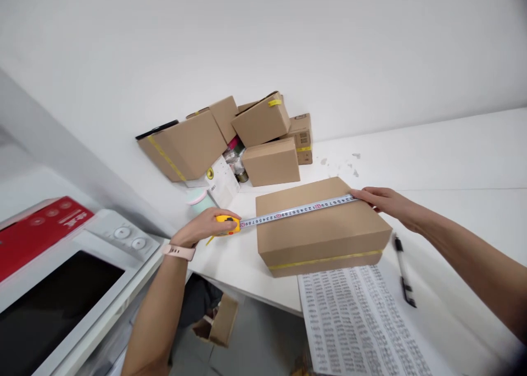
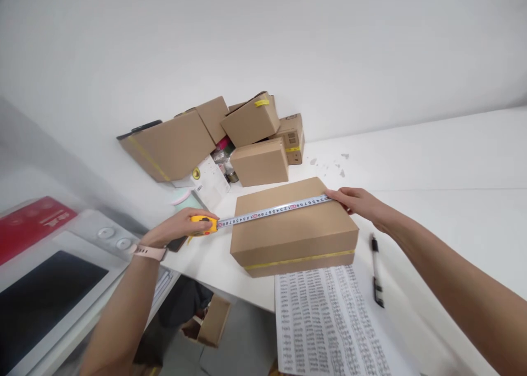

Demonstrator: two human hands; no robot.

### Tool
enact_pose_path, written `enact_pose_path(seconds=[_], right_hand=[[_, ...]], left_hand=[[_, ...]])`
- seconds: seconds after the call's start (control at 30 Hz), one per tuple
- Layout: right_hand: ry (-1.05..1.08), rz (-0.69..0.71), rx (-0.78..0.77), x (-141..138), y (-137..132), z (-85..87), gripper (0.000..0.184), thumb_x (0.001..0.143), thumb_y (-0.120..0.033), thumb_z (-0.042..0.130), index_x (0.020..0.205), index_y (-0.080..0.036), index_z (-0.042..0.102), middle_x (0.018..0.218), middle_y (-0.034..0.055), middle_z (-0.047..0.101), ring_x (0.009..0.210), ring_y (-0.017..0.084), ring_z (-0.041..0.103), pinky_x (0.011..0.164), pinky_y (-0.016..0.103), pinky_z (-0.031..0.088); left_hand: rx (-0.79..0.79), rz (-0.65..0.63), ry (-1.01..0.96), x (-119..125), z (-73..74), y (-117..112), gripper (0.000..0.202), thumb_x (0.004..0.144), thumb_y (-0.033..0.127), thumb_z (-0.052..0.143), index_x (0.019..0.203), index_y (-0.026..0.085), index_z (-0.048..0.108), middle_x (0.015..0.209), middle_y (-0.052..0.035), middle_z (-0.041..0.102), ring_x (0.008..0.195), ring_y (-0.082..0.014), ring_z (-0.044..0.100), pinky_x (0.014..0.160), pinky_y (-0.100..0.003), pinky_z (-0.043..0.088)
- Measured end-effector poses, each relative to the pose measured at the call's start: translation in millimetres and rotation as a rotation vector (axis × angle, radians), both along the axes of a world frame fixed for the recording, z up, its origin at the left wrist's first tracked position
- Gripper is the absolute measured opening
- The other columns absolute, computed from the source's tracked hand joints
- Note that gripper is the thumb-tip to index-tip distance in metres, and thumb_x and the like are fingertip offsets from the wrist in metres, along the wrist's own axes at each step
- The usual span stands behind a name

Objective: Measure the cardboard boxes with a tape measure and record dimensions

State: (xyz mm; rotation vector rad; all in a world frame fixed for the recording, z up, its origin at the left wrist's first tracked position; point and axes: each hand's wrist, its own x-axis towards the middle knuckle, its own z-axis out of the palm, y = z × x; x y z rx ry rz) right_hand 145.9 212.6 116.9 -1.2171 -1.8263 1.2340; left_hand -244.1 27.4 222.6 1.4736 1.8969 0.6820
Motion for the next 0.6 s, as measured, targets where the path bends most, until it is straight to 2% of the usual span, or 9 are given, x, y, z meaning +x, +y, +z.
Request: enact_pose_path(seconds=[0.1, 0.23, 0.4, 0.6], right_hand=[[-0.015, 0.068, -0.13, 0, 2, -0.5, 0.052, 0.082, -0.07, 0.056, 0.081, -0.02, 0.07, 0.086, 0.0098, 0.065, 0.082, 0.024, 0.058, 0.074, 0.037, 0.046], [0.01, 0.064, -0.2, 0, 2, 0.9, 0.051, 0.081, -0.069, 0.058, 0.087, -0.02, 0.072, 0.092, 0.0114, 0.066, 0.088, 0.025, 0.059, 0.077, 0.037, 0.047], [0.019, 0.056, -0.198, -1, 1, 1.0, 0.05, 0.081, -0.067, 0.06, 0.086, -0.02, 0.073, 0.095, 0.0136, 0.069, 0.087, 0.026, 0.061, 0.076, 0.038, 0.05], [0.0, 0.042, -0.214, -1, 6, -2.2, 0.051, 0.076, -0.072, 0.062, 0.087, -0.024, 0.074, 0.096, 0.011, 0.071, 0.093, 0.03, 0.064, 0.081, 0.043, 0.053]], left_hand=[[-0.007, -0.008, 0.043, 0, 1.2, 0, 0.026, 0.063, 0.03, 0.072, 0.083, 0.018, 0.081, 0.071, -0.0067, 0.073, 0.06, -0.0191, 0.063, 0.05, -0.022, 0.045], [-0.045, -0.048, 0.116, 0, 2.5, 3, 0.027, 0.065, 0.029, 0.068, 0.086, 0.019, 0.082, 0.073, -0.0056, 0.073, 0.063, -0.019, 0.062, 0.053, -0.022, 0.044], [-0.062, -0.086, 0.127, -3, 3.8, 13, 0.026, 0.067, 0.031, 0.066, 0.085, 0.02, 0.082, 0.076, -0.0051, 0.074, 0.065, -0.0191, 0.062, 0.055, -0.023, 0.042], [-0.1, -0.114, 0.149, -10, 2.7, 22, 0.031, 0.069, 0.034, 0.064, 0.091, 0.02, 0.081, 0.083, -0.0055, 0.074, 0.074, -0.021, 0.063, 0.062, -0.024, 0.046]])
